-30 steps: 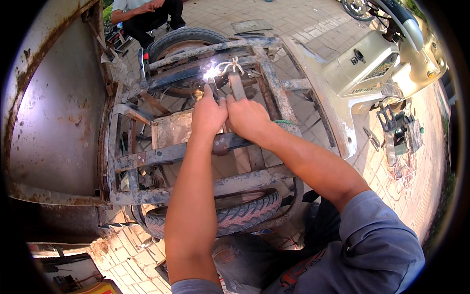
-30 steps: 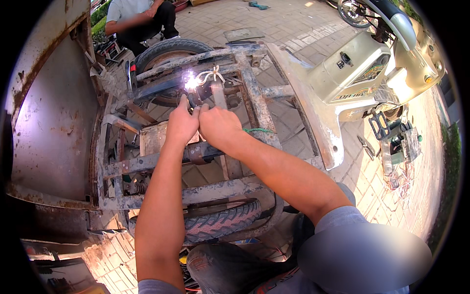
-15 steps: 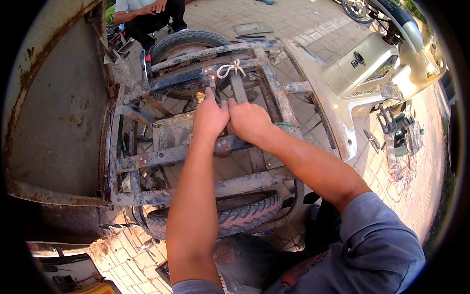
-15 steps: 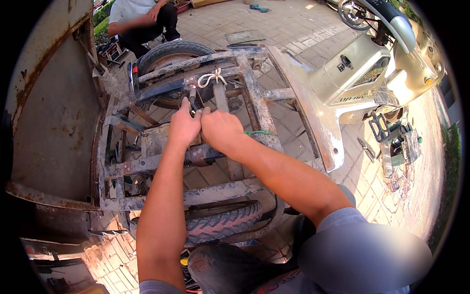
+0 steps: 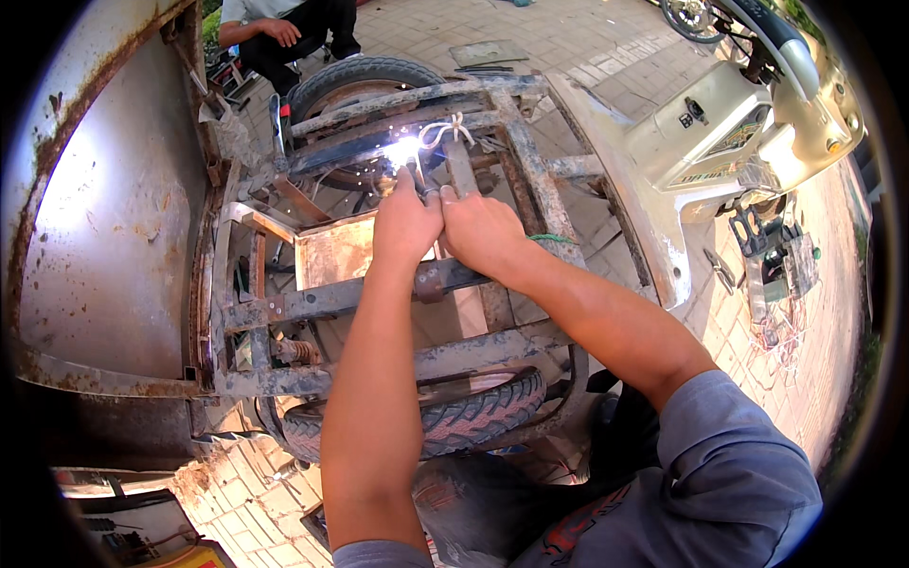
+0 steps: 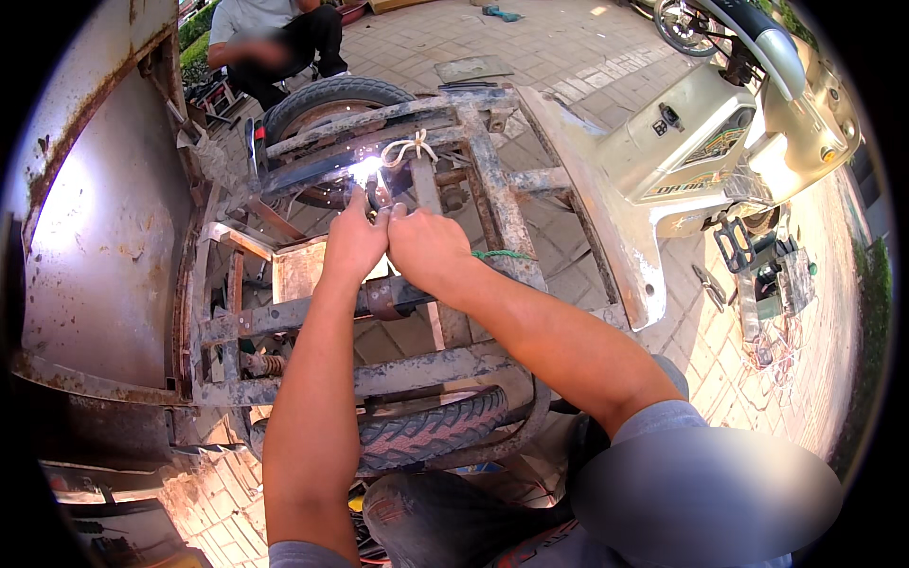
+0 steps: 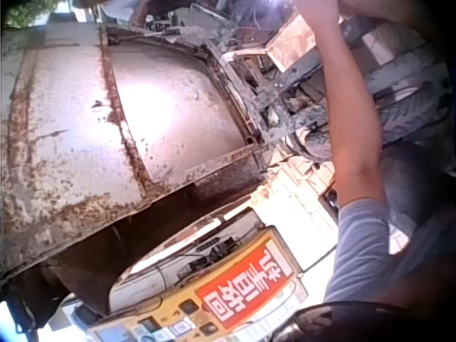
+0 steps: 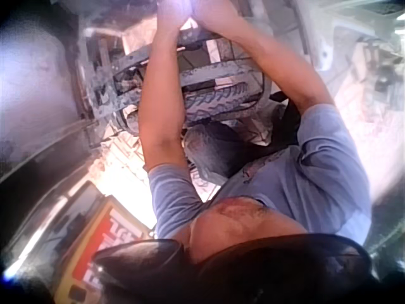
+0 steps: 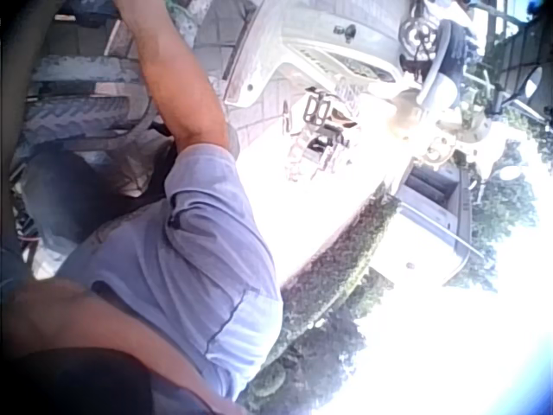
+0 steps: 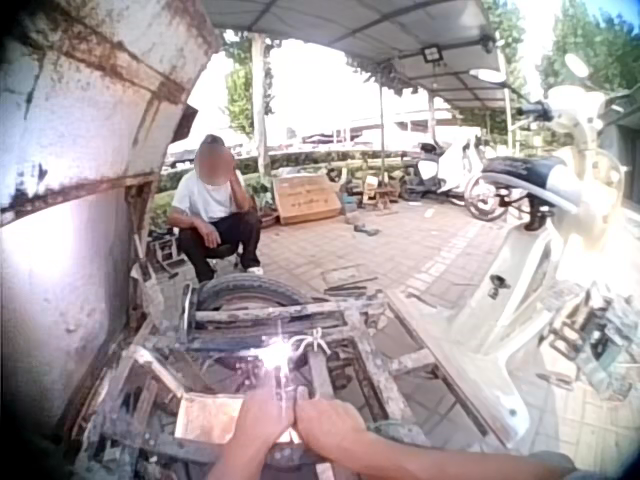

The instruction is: The person welds a metal frame attached to a three-wheeled vehicle. They position a metal rod, weld it to the frame, and then inspect the weld. The person also moves around the vehicle to access different parts of the frame.

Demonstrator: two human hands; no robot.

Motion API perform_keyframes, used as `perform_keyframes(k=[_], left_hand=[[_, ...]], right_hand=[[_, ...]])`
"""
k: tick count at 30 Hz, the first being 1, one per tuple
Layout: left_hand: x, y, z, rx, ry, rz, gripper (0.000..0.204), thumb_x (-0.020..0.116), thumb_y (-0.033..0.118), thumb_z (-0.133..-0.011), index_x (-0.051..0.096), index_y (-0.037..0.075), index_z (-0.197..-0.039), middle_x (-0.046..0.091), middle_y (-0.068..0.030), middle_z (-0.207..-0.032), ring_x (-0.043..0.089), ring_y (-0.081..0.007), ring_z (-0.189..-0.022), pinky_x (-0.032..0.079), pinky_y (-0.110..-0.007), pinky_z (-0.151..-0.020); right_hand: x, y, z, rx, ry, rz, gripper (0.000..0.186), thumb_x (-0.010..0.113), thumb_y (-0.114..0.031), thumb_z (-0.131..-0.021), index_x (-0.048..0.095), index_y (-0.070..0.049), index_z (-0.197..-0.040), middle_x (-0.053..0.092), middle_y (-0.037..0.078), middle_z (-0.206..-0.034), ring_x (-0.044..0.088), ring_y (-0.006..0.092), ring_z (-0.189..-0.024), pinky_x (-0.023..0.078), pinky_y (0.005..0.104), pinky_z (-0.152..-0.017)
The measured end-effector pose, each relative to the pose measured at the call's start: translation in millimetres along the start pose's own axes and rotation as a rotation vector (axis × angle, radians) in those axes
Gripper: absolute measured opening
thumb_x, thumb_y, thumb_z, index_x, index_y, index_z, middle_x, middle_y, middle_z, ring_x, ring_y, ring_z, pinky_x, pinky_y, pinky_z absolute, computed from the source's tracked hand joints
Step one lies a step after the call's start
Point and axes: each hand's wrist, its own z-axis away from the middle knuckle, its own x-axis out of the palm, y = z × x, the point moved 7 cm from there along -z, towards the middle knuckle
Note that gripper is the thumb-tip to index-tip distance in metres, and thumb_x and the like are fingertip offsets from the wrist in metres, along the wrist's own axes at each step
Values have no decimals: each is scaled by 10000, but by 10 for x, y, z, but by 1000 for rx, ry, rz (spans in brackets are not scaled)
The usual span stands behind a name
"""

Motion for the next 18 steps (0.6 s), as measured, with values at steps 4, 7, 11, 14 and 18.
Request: perform_keyframes(k=[4, 7, 11, 14, 18], left_hand=[[2, 6, 7, -8, -5, 15, 704, 569, 278, -827, 349, -81, -1392, 641, -322, -945, 629, -442, -938, 495, -482, -833], [-51, 4, 33, -24, 15, 22, 714, 571, 278, -815, 352, -79, -1394, 642, -317, -951, 630, -440, -942, 496, -477, -836], [-118, -16, 13, -67, 25, 91, 710, 600, 265, -805, 380, -81, -1384, 627, -286, -1092, 615, -398, -1041, 478, -410, -897], [-163, -115, -28, -108, 41, 150, 719, 610, 251, -795, 378, -82, -1389, 624, -264, -1163, 618, -354, -1086, 471, -362, -919], [-162, -261, -32, -166, 27, 156, 733, 605, 250, -787, 368, -79, -1398, 629, -244, -1179, 628, -323, -1084, 468, -342, -912]], right_hand=[[31, 21, -7, 41, -36, -7, 215, 523, -119, -842, 561, 58, -959, 671, 247, -860, 682, 382, -791, 556, 459, -695], [11, -12, -13, 53, -66, -54, 248, 546, -148, -833, 557, 66, -959, 670, 258, -859, 675, 400, -800, 550, 474, -708], [14, -57, -26, 51, -48, -179, 304, 581, -190, -817, 552, 78, -957, 663, 277, -858, 664, 424, -810, 540, 493, -725], [108, -82, -94, 21, -41, -294, 306, 592, -184, -808, 553, 80, -959, 661, 284, -864, 659, 432, -822, 534, 497, -740], [164, -149, -119, 0, -68, -348, 282, 586, -150, -800, 555, 80, -959, 657, 293, -864, 652, 444, -836, 528, 500, -755]])
